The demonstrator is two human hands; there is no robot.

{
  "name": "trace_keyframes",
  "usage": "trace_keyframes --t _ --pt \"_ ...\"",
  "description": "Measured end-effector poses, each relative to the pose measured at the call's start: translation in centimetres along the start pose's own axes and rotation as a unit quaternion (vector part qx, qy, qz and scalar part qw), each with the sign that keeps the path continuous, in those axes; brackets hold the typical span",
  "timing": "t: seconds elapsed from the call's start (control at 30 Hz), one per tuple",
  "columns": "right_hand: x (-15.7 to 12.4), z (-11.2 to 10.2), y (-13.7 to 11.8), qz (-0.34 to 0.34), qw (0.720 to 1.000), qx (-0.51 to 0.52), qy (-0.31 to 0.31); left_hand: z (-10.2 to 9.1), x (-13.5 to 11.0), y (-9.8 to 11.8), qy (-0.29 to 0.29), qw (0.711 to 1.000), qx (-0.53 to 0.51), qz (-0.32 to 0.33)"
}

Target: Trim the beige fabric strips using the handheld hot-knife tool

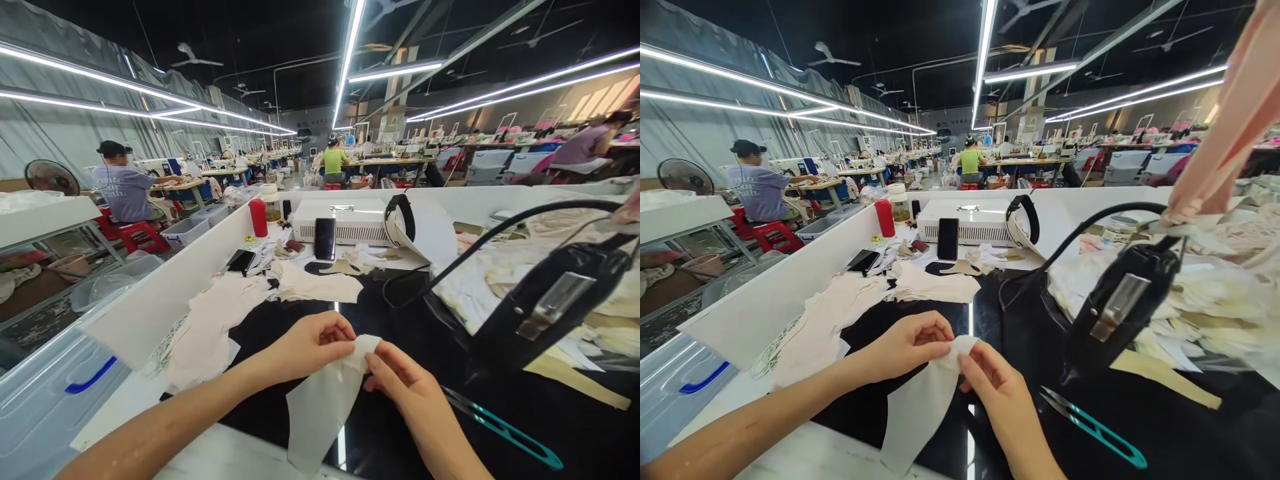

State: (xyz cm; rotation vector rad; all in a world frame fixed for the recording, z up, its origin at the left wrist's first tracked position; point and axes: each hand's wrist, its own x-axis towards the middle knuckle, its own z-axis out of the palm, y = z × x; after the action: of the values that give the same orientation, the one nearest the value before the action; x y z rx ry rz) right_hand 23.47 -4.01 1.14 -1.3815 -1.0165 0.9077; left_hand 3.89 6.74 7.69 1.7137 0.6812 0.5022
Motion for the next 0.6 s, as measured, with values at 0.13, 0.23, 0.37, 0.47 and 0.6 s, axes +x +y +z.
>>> trace_keyframes --t 0.13,0.23,0.37,0.47,0.6 --pt "1.4 1.0 -1.0 0.045 0.997 0.062 -0.004 -0.1 -0.4 -0.6 -0.007 0.992 -0.107 -0.063" --pt "1.9 1.5 -1.2 0.045 0.997 0.059 -0.025 -0.3 -0.8 -0.8 -0.011 0.986 -0.138 -0.092" --pt "2.3 2.0 -1.0 0.048 0.995 0.075 -0.053 -0.4 -0.9 -0.6 0.020 0.984 -0.145 -0.103" --pt "2.5 2.3 -0.6 0.064 0.989 0.099 -0.089 -0.8 -0.8 -0.8 0.049 0.984 -0.143 -0.097" --pt "3.0 2.9 -0.4 0.057 0.982 0.048 -0.176 -1.8 -0.6 -1.4 0.089 0.981 -0.147 -0.091"
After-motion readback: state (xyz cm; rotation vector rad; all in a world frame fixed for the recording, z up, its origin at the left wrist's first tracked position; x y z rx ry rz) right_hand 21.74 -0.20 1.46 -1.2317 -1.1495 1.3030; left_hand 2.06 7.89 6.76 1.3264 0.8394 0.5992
